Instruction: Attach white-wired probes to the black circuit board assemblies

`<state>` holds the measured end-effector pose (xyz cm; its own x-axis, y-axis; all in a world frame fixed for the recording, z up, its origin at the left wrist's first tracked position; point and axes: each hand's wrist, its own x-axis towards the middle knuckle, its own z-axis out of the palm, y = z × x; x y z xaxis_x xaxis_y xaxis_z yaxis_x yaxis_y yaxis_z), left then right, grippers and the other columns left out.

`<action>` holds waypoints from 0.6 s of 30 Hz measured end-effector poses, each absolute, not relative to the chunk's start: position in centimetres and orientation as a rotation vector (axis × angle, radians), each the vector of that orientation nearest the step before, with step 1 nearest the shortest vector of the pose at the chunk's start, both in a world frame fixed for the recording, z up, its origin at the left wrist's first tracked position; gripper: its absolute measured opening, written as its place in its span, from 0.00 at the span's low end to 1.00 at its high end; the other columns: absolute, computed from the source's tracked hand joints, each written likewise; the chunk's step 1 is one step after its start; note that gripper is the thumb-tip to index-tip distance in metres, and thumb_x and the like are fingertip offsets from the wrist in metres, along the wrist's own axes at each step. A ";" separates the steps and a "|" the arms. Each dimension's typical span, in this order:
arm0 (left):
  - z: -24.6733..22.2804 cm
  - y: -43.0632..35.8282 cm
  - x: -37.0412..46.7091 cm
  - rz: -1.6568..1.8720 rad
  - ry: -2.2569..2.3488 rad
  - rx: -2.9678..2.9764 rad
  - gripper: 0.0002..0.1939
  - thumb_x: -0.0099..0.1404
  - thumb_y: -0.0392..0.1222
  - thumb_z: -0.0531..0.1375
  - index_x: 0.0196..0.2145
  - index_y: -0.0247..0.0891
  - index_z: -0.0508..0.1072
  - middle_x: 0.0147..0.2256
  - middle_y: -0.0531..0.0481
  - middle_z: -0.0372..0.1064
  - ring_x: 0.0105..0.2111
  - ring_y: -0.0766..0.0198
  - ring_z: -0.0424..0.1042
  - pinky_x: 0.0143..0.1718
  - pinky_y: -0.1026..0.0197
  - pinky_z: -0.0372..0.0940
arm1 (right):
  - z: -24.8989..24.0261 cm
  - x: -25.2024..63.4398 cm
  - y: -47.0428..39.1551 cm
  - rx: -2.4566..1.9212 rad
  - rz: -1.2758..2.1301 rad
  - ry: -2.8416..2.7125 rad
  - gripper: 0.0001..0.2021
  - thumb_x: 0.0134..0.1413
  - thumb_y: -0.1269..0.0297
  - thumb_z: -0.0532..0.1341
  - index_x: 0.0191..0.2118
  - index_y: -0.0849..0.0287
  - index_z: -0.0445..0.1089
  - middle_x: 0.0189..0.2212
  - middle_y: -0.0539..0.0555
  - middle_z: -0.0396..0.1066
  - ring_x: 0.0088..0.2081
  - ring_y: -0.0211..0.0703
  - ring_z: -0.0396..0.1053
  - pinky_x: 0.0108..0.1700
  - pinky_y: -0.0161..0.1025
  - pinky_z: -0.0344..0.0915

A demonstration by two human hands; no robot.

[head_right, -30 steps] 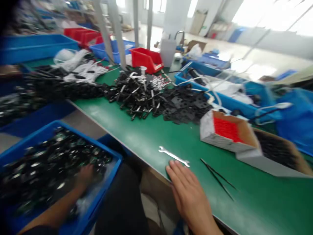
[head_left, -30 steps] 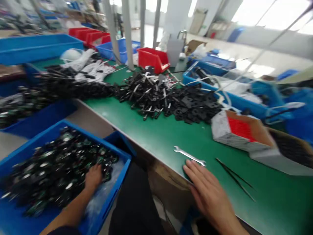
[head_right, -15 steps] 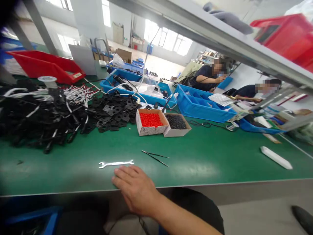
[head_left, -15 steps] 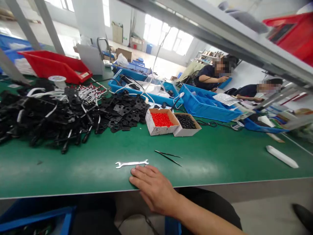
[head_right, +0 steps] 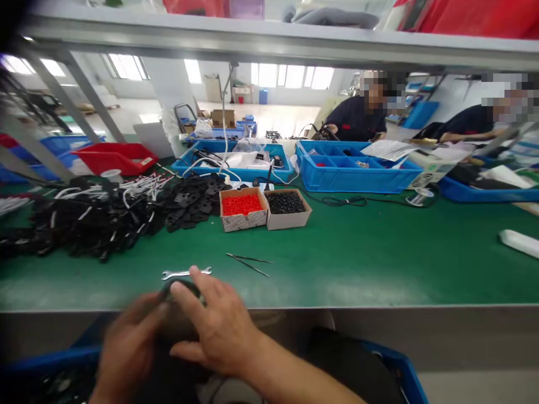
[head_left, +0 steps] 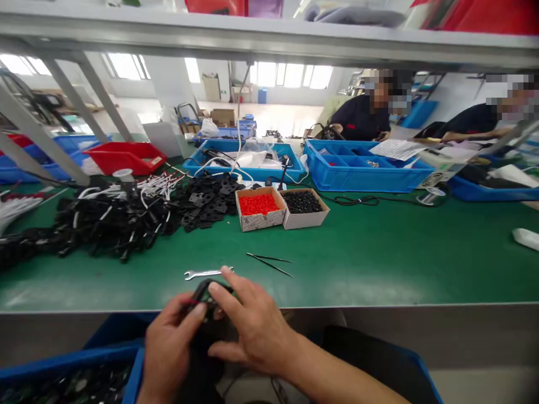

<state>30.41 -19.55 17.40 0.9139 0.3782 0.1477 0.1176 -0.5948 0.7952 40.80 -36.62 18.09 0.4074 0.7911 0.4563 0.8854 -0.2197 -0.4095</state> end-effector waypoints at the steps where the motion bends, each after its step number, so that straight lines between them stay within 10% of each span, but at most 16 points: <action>1: 17.6 -21.4 31.9 0.406 0.394 2.125 0.16 0.70 0.49 0.50 0.44 0.39 0.72 0.38 0.48 0.73 0.34 0.62 0.73 0.34 0.61 0.70 | 18.6 41.1 -37.5 -2.070 -0.232 -1.379 0.40 0.57 0.47 0.63 0.69 0.55 0.49 0.65 0.60 0.43 0.62 0.52 0.52 0.60 0.48 0.61; 5: 18.7 -26.9 37.9 0.250 0.230 1.808 0.15 0.67 0.51 0.55 0.40 0.36 0.72 0.36 0.48 0.73 0.35 0.63 0.72 0.37 0.63 0.69 | 19.8 43.8 -42.0 -2.068 -0.226 -1.090 0.26 0.61 0.64 0.58 0.64 0.54 0.57 0.59 0.56 0.55 0.59 0.45 0.58 0.61 0.45 0.61; 11: 17.6 -26.8 43.4 0.326 -0.141 2.495 0.23 0.67 0.41 0.56 0.58 0.38 0.66 0.58 0.43 0.62 0.58 0.53 0.59 0.60 0.49 0.55 | 19.5 49.3 -48.9 -1.502 0.446 -0.320 0.33 0.55 0.53 0.62 0.63 0.57 0.52 0.54 0.60 0.60 0.47 0.44 0.69 0.45 0.40 0.71; 18: 14.8 -25.4 45.2 0.269 -0.270 2.800 0.12 0.70 0.48 0.55 0.45 0.45 0.75 0.46 0.48 0.70 0.47 0.55 0.65 0.47 0.53 0.59 | 17.6 51.7 -52.1 -0.981 0.701 -0.119 0.34 0.58 0.50 0.61 0.65 0.54 0.48 0.56 0.63 0.58 0.45 0.44 0.71 0.38 0.35 0.71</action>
<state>45.17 -25.36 14.78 0.9644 -0.1554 0.2139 -0.2145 -0.9329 0.2894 51.68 -52.05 17.62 0.7764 0.5935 -0.2119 -0.4901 0.3573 -0.7951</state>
